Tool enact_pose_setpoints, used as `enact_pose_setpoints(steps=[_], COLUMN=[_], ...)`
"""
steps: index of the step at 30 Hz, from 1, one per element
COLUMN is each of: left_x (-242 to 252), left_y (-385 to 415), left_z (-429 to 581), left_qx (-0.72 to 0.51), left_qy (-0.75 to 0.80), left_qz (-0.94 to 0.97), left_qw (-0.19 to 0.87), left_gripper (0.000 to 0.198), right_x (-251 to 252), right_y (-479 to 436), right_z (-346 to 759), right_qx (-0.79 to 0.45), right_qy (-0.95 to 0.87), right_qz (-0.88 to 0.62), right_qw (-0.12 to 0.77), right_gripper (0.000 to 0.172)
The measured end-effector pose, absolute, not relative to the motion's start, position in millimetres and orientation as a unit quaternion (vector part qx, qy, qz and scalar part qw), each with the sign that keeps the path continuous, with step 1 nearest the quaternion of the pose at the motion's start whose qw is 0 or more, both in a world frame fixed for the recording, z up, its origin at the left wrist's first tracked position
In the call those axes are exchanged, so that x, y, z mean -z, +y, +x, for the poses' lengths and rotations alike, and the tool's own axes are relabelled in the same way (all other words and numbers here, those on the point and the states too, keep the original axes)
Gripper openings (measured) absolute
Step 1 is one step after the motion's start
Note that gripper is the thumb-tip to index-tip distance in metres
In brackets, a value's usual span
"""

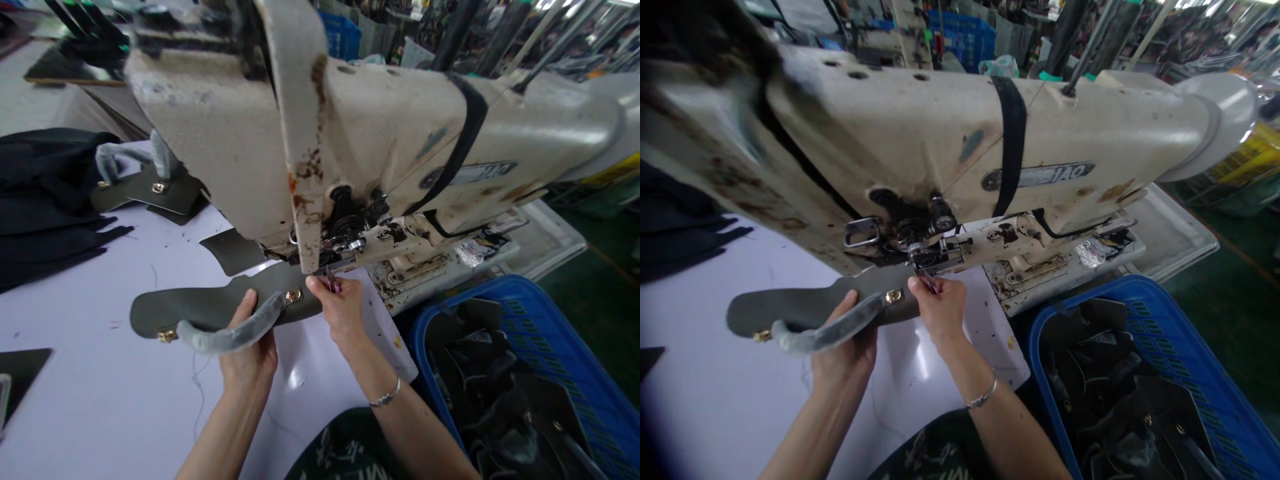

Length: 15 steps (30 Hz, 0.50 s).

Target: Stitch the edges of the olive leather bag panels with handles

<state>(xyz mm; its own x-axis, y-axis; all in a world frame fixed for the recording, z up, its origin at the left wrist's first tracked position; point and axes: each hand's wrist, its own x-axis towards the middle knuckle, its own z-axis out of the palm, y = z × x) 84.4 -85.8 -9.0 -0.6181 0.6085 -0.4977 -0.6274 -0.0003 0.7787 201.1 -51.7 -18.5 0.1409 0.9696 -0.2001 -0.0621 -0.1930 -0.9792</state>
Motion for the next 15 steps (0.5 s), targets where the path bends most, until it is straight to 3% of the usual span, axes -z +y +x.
enact_pose_setpoints(steps=[6, 11, 13, 15], left_x=[11.9, 4.4, 0.3, -1.5], left_y=[-101.1, -145.1, -157.7, -158.3], left_z=[89.1, 59.6, 50.5, 48.0], left_qx=[-0.666, -0.349, -0.323, -0.364], left_qy=[0.563, 0.607, 0.659, 0.714], left_qz=[0.01, 0.213, 0.364, 0.485], left_qw=[0.488, 0.682, 0.574, 0.352], left_gripper=[0.008, 0.054, 0.052, 0.037], right_x=[14.3, 15.6, 15.7, 15.5], right_y=[-38.3, -35.4, -35.5, -35.8], right_z=[210.0, 210.6, 210.1, 209.4], right_qx=[-0.5, -0.497, -0.497, -0.494], right_qy=[-0.443, -0.458, -0.457, -0.455], right_qz=[-0.573, -0.562, -0.561, -0.566], right_qw=[0.476, 0.477, 0.478, 0.478], right_gripper=[0.035, 0.039, 0.037, 0.035])
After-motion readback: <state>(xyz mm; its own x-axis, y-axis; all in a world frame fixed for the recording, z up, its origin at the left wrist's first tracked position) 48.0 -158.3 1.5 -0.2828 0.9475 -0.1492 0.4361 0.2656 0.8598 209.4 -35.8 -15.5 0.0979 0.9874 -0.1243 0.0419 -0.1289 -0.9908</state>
